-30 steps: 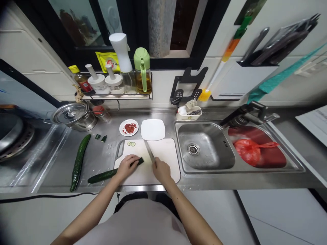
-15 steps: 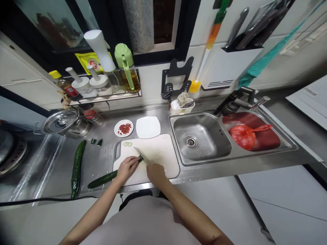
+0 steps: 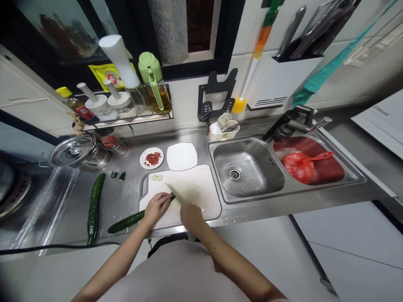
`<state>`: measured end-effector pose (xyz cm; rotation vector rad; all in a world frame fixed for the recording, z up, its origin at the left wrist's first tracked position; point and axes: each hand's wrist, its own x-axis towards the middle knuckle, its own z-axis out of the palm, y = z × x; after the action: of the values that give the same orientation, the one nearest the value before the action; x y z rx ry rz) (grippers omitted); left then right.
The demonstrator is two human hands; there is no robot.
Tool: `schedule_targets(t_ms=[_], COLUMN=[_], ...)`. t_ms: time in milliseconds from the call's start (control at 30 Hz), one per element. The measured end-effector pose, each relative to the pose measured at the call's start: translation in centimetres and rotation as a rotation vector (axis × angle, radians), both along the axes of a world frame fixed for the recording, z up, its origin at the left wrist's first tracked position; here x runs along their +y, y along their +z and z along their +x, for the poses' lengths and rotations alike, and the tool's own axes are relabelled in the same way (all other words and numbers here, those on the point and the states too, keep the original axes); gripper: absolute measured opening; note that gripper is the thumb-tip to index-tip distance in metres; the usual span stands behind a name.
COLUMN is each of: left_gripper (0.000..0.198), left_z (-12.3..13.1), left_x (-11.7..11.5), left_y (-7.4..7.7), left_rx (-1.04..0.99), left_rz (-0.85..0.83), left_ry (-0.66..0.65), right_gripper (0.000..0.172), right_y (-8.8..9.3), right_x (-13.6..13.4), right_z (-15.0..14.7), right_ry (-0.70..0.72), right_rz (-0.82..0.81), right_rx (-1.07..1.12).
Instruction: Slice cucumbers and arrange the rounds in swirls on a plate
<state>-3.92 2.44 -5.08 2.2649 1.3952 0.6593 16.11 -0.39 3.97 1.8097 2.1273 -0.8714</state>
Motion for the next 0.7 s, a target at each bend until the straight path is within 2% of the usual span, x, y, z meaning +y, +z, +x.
schedule_targets(t_ms=[367,700], left_gripper=[0.027,0.027], left_z=[0.0,0.0], left_x=[0.1,0.3], left_y=[0.2,0.0], left_rx=[-0.006,-0.016], left_rz=[-0.036,-0.046], left_ry=[-0.001,0.002], right_gripper=[0.031,0.031], right_y=[0.0,0.0], right_x=[-1.1,-0.8], right_z=[0.8,0.6], right_ry=[0.018,0.023], right_rz=[-0.053,-0.061], right_rx=[-0.038,-0.021])
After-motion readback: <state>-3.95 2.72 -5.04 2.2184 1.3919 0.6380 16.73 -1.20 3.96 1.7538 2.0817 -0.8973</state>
